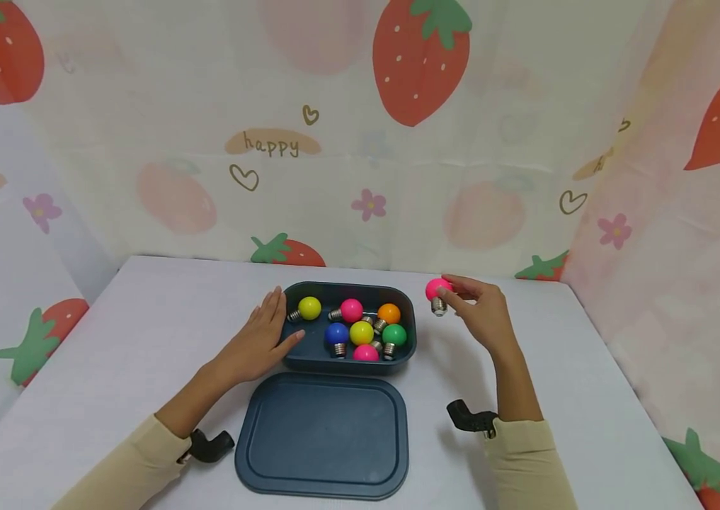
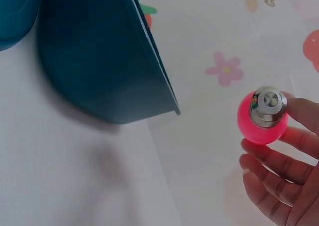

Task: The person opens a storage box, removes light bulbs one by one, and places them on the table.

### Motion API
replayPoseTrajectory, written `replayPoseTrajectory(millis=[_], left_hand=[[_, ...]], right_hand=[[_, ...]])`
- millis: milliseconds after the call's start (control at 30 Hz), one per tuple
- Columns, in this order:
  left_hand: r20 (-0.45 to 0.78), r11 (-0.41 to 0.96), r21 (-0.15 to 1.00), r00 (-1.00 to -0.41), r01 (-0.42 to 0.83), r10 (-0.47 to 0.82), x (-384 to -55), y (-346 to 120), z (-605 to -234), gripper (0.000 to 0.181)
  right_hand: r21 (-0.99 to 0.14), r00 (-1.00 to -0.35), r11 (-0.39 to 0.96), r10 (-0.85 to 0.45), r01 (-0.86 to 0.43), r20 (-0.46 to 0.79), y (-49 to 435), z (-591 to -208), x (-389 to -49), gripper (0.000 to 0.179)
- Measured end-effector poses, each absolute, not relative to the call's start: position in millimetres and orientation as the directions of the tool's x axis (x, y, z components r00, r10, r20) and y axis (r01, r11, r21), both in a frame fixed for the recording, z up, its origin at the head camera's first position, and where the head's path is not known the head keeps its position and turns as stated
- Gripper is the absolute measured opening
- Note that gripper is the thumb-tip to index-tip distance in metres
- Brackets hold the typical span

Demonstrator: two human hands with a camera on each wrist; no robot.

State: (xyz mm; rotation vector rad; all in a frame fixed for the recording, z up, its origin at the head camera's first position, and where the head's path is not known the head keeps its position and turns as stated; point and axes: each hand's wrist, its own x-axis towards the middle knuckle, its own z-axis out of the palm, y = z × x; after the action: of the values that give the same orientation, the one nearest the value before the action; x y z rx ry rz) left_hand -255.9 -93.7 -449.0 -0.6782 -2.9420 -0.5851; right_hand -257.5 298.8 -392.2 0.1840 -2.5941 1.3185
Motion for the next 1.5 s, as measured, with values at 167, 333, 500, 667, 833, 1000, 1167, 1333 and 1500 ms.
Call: replayPoseTrajectory(millis=[167,333,500,667,833,1000,1167,1333,1500], left_hand=[[0.144,0.829,0.353,-0.9,0.435,0.411,-255.4,-94.9,-449.1,0.086],[0.156,0.826,0.353,-0.898,0.44,0.412,-256.3,-95.5,-452.0,0.086],[0.159,0.823,0.358,-0.898,0.44,0.411,-256.3,-95.3,-452.3,0.086],[0.159,0.824,0.358,-0.898,0.439,0.409,-256.2,-94.5,-452.8,0.086],[0.157,0.825,0.352,-0.897,0.442,0.413,-256.7,-94.2,-452.6,0.086],[0.156,0.829,0.346,-0.898,0.439,0.41,-257.9,-95.1,-453.2,0.085],[0.157,0.829,0.342,-0.897,0.442,0.414,-258.7,-95.4,-453.1,0.086],[0.151,0.831,0.34,-0.897,0.441,0.415,-258.3,-95.2,-454.4,0.086],[0.153,0.831,0.345,-0.9,0.436,0.409,-257.9,-94.8,-454.9,0.087]], right_hand=[[-0.79,-0.972,0.583,0.002,-0.191,0.236,304.2,-395.7,-259.6,0.054],[-0.781,-0.97,0.593,0.001,-0.195,0.243,309.0,-399.1,-262.7,0.052],[-0.782,-0.977,0.601,0.008,-0.167,0.215,312.5,-402.2,-263.9,0.053],[-0.783,-0.985,0.609,0.017,-0.125,0.17,314.5,-406.2,-264.4,0.055],[-0.778,-0.991,0.623,0.033,-0.084,0.133,317.1,-413.6,-267.0,0.057],[-0.78,-0.993,0.624,0.051,-0.054,0.109,318.7,-423.2,-271.3,0.059],[-0.773,-0.993,0.633,0.063,-0.04,0.102,321.8,-433.4,-274.1,0.055],[-0.761,-0.994,0.648,0.057,-0.035,0.095,324.4,-442.8,-276.1,0.05],[-0.753,-0.995,0.657,0.051,-0.029,0.082,324.7,-448.6,-278.1,0.046]])
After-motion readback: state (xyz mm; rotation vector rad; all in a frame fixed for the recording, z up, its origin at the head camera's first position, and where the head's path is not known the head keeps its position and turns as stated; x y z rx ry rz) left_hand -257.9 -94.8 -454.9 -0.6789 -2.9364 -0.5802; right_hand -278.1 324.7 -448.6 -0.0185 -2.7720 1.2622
